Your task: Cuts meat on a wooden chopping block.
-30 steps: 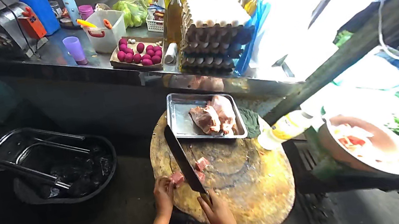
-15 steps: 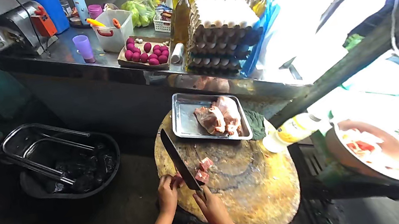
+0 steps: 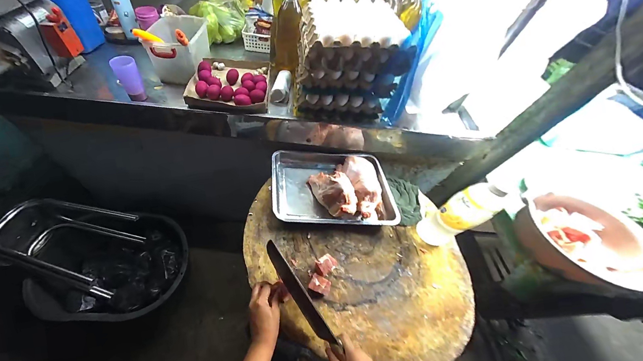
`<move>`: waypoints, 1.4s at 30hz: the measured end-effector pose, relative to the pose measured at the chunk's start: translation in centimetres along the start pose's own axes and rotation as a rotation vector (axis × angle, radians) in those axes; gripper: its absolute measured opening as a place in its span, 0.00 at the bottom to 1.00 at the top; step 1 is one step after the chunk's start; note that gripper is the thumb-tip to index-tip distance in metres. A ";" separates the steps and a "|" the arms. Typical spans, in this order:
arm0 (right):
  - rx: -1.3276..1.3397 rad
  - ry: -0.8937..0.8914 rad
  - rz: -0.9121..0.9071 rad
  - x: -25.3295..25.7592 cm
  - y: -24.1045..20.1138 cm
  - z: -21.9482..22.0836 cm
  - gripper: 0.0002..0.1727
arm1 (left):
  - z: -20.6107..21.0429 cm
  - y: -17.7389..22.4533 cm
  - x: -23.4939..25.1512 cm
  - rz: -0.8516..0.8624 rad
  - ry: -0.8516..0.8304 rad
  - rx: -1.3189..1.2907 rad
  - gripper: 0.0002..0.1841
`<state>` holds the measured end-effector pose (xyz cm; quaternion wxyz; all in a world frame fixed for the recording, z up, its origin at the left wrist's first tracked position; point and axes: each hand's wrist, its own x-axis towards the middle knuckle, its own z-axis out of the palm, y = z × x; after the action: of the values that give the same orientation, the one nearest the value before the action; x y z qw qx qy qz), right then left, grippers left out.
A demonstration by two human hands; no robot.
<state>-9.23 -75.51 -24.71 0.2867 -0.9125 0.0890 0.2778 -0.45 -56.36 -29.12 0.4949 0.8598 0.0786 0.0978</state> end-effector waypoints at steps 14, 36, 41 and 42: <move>0.525 0.795 -0.909 -0.8 -11.7 -8.3 0.16 | -0.7 -1.0 -1.4 -0.009 0.107 -0.106 0.06; 0.104 -0.008 -0.011 1.2 -5.9 -4.3 0.28 | -0.1 0.5 0.7 0.037 -0.151 0.032 0.08; 0.325 0.531 -0.572 -1.9 -9.2 -7.4 0.22 | -0.1 -0.6 0.4 0.072 -0.093 -0.112 0.08; 0.380 0.624 -0.743 -2.3 -10.5 -8.7 0.20 | -0.2 -0.9 0.3 0.097 -0.052 -0.125 0.09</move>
<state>-3.79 -71.87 -12.46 0.4862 -0.8539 -0.1107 -0.1492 -0.28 -55.66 -29.76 0.5443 0.8322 0.0179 0.1039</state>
